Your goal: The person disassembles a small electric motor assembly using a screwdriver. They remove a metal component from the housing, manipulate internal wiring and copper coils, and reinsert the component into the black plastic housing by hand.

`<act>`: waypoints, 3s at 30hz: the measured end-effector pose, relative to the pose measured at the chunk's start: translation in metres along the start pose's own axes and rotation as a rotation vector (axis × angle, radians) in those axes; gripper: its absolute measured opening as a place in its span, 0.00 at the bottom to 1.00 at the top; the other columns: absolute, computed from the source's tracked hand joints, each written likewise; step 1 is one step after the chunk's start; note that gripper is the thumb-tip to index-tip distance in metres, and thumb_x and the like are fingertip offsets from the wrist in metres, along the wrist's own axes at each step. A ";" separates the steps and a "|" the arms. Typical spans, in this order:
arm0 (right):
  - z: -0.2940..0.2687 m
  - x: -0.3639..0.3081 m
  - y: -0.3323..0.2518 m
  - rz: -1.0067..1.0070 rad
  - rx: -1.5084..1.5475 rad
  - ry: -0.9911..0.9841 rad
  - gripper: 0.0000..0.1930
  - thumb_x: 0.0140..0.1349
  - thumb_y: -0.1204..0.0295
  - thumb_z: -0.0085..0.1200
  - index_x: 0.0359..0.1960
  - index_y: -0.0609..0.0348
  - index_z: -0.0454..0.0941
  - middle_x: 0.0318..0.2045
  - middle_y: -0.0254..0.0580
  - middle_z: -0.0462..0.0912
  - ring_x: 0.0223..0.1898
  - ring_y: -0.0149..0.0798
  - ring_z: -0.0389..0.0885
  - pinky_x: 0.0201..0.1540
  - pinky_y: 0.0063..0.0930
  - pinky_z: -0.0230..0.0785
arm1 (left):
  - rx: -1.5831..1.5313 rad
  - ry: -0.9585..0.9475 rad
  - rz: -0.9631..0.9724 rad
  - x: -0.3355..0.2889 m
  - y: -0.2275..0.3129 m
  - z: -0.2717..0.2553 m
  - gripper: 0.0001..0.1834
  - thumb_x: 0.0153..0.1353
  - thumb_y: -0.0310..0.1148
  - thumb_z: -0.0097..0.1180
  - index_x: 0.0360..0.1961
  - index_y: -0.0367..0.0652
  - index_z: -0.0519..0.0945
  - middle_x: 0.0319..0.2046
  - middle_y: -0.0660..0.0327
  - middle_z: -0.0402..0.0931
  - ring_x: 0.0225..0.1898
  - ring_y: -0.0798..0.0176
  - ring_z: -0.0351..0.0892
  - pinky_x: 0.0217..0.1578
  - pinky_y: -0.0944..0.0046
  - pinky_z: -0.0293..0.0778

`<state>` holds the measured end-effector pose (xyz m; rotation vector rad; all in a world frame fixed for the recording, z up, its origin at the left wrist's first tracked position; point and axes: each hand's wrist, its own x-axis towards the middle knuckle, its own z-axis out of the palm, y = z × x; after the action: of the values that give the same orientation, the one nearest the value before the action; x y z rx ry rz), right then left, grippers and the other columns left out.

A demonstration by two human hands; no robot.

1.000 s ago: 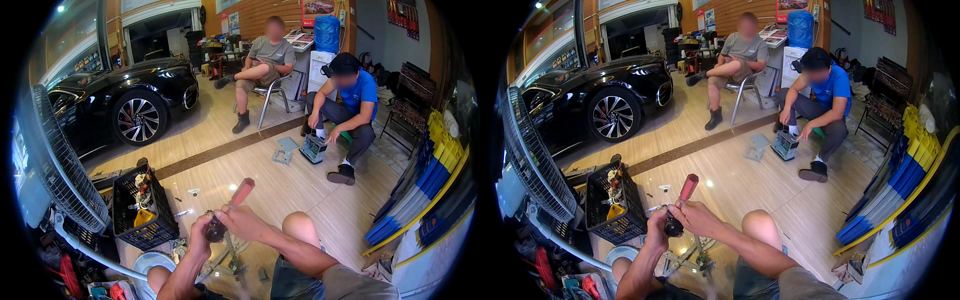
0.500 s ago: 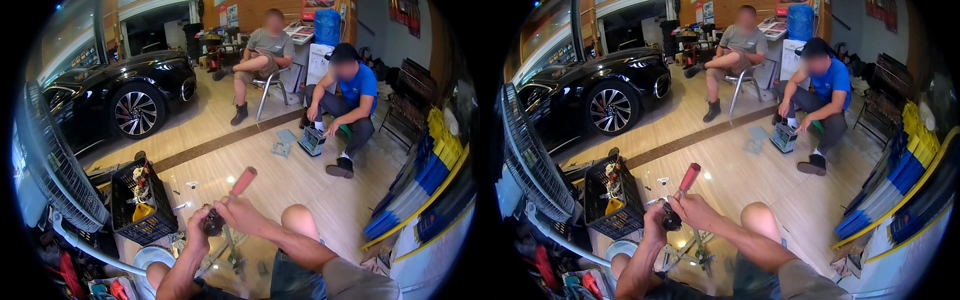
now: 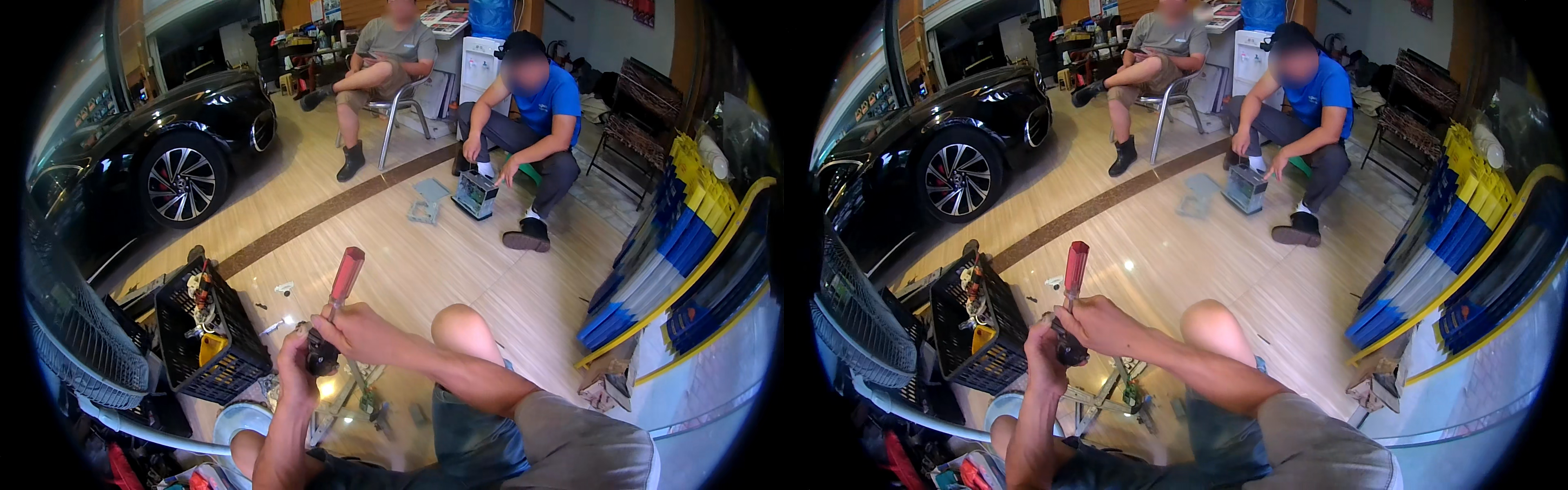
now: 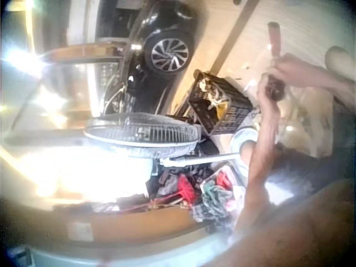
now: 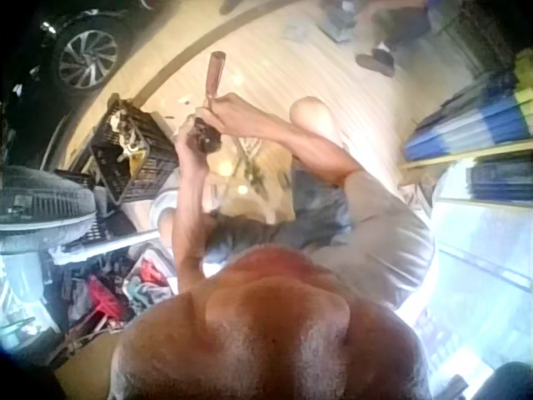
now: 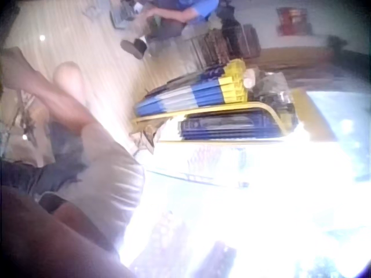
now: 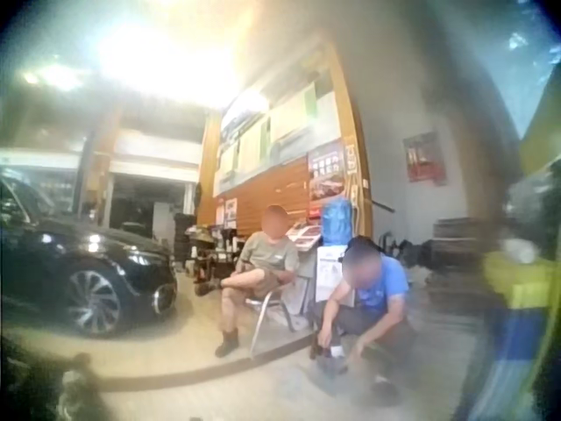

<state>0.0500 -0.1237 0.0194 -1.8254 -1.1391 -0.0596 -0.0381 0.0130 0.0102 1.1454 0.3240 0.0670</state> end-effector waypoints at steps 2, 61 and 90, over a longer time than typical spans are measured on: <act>-0.001 0.000 -0.001 -0.011 0.006 0.009 0.18 0.72 0.66 0.41 0.31 0.72 0.71 0.21 0.64 0.76 0.26 0.64 0.77 0.31 0.50 0.69 | 0.011 0.017 0.000 0.001 -0.001 -0.001 0.21 0.58 0.55 0.47 0.37 0.49 0.77 0.29 0.65 0.78 0.30 0.68 0.77 0.25 0.63 0.73; 0.001 0.009 0.009 0.020 0.072 0.015 0.22 0.73 0.63 0.37 0.25 0.68 0.69 0.20 0.60 0.71 0.26 0.62 0.74 0.33 0.49 0.66 | 0.022 0.067 -0.064 0.012 -0.011 -0.004 0.21 0.56 0.53 0.52 0.38 0.48 0.81 0.30 0.65 0.78 0.28 0.71 0.74 0.21 0.68 0.65; 0.003 0.006 0.013 0.160 0.107 -0.035 0.25 0.73 0.57 0.38 0.28 0.66 0.78 0.19 0.47 0.79 0.24 0.43 0.80 0.32 0.33 0.72 | 0.086 0.048 -0.068 0.007 -0.009 -0.007 0.23 0.57 0.57 0.50 0.42 0.51 0.80 0.33 0.68 0.79 0.32 0.72 0.75 0.24 0.68 0.66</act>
<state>0.0615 -0.1188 0.0119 -1.8218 -0.9973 0.1239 -0.0342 0.0171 -0.0018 1.2187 0.4110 0.0205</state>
